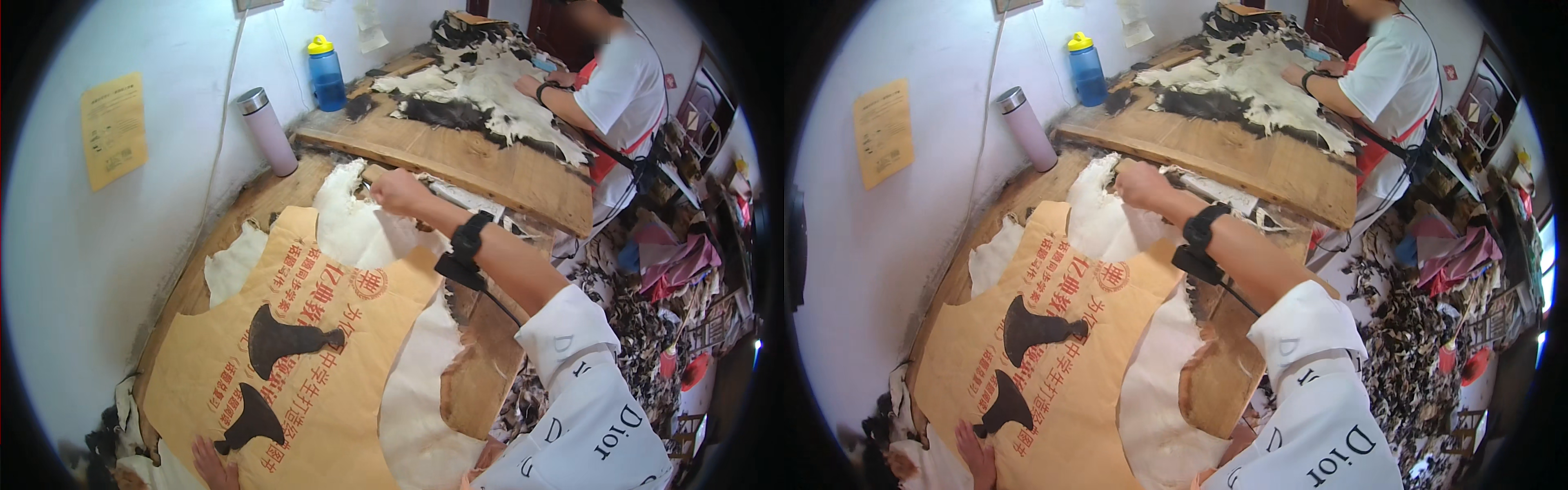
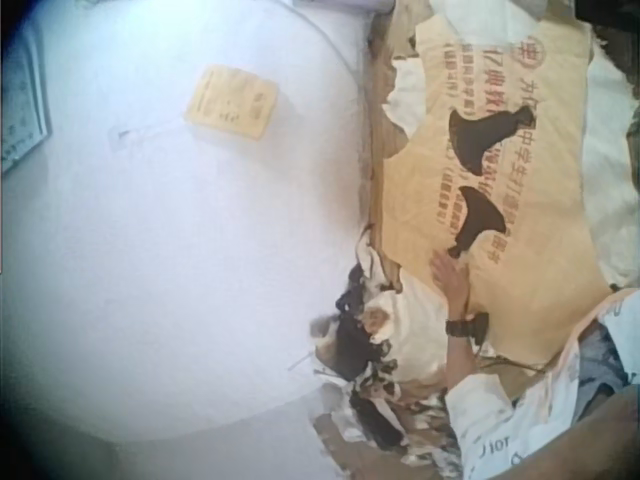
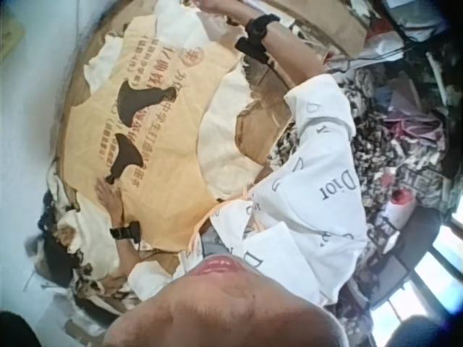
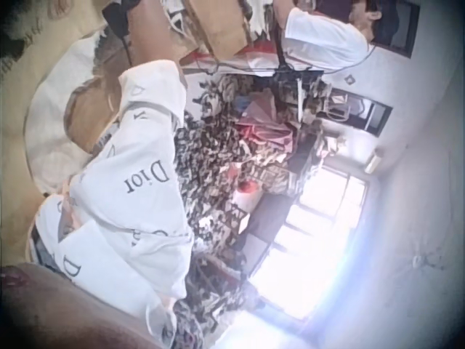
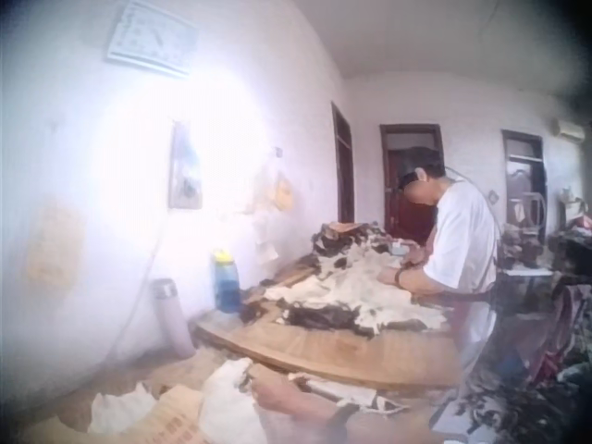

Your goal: The recorder is seen preparing and cutting animal skins or leather pieces on a wooden workshop table, using a template and a cutting tool.

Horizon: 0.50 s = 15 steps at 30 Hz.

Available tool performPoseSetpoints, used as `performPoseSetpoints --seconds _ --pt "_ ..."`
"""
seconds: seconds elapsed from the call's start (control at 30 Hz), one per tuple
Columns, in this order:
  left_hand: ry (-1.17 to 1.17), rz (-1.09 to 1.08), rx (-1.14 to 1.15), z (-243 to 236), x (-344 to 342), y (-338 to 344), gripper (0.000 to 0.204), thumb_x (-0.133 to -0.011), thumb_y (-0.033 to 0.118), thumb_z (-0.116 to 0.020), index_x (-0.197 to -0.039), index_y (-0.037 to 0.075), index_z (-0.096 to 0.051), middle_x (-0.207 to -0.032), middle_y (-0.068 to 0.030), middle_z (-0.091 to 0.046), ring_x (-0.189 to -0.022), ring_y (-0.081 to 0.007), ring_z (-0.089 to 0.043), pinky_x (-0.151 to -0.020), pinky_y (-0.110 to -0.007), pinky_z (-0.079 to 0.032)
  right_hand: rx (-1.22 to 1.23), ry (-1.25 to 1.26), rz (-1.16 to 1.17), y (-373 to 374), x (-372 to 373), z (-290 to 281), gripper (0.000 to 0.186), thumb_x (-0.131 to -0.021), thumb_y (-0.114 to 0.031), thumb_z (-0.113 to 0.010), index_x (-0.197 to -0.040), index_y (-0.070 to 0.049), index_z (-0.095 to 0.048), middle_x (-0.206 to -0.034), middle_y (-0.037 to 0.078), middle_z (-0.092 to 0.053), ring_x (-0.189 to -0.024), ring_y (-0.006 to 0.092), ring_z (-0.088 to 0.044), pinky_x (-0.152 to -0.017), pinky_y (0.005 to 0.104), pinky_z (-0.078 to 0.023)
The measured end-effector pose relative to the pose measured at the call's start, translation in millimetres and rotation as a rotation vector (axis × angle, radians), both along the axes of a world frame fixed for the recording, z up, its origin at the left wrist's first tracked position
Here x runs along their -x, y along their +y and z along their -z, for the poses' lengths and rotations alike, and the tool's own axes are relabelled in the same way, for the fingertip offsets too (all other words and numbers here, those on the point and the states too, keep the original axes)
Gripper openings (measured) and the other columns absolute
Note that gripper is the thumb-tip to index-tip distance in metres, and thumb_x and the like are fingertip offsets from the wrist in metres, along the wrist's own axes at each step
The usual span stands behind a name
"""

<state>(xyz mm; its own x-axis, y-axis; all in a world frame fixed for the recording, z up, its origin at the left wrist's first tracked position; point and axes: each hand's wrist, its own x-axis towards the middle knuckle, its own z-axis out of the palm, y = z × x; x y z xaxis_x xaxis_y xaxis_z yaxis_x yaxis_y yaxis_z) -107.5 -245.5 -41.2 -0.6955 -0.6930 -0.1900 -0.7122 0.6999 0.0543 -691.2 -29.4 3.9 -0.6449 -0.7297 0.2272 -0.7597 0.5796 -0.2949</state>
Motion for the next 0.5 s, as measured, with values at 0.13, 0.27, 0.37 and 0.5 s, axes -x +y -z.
performPoseSetpoints --seconds 0.13,0.27,0.37,0.5 --pt "-0.109 -0.016 -0.05 2 -5 -5 0.074 -0.085 0.047 -0.038 -0.137 0.006 -0.006 -0.143 -0.0145 -0.002 -0.132 -0.032 0.004 -0.104 -0.047 0.001 -0.173 0.023 0.017 -29 21 34 0.019 -0.069 -0.01 -0.051 -0.081 -0.01 -0.066 -0.078 0.016 -0.061 -0.078 0.0317 -0.059 -0.065 0.039 -0.047" --pt "0.211 0.183 0.315 5 -5 1 0.048 -0.082 0.031 -0.042 -0.117 -0.003 -0.043 -0.122 -0.019 -0.042 -0.117 -0.0288 -0.036 -0.094 -0.043 -0.025 -0.168 0.022 0.151 -40 11 29 0.015 -0.063 -0.006 -0.055 -0.073 -0.007 -0.066 -0.075 0.015 -0.061 -0.078 0.0325 -0.059 -0.064 0.0399 -0.047" --pt "-0.205 -0.143 -0.092 -17 14 8 0.072 -0.086 0.048 -0.036 -0.137 0.004 -0.01 -0.143 -0.015 -0.005 -0.132 -0.0314 0.0 -0.104 -0.047 -0.001 -0.18 0.126 0.166 -54 15 37 0.012 -0.064 -0.007 -0.056 -0.071 -0.005 -0.065 -0.074 0.014 -0.062 -0.078 0.0316 -0.06 -0.064 0.0385 -0.048" --pt "-0.142 -0.117 -0.102 -16 15 7 0.072 -0.086 0.05 -0.033 -0.136 0.004 -0.011 -0.143 -0.0157 -0.006 -0.132 -0.0315 0.0 -0.104 -0.046 0.0 -0.25 0.06 0.227 -76 19 44 0.016 -0.067 -0.007 -0.055 -0.08 -0.003 -0.064 -0.088 0.016 -0.06 -0.084 0.0312 -0.059 -0.066 0.039 -0.048"
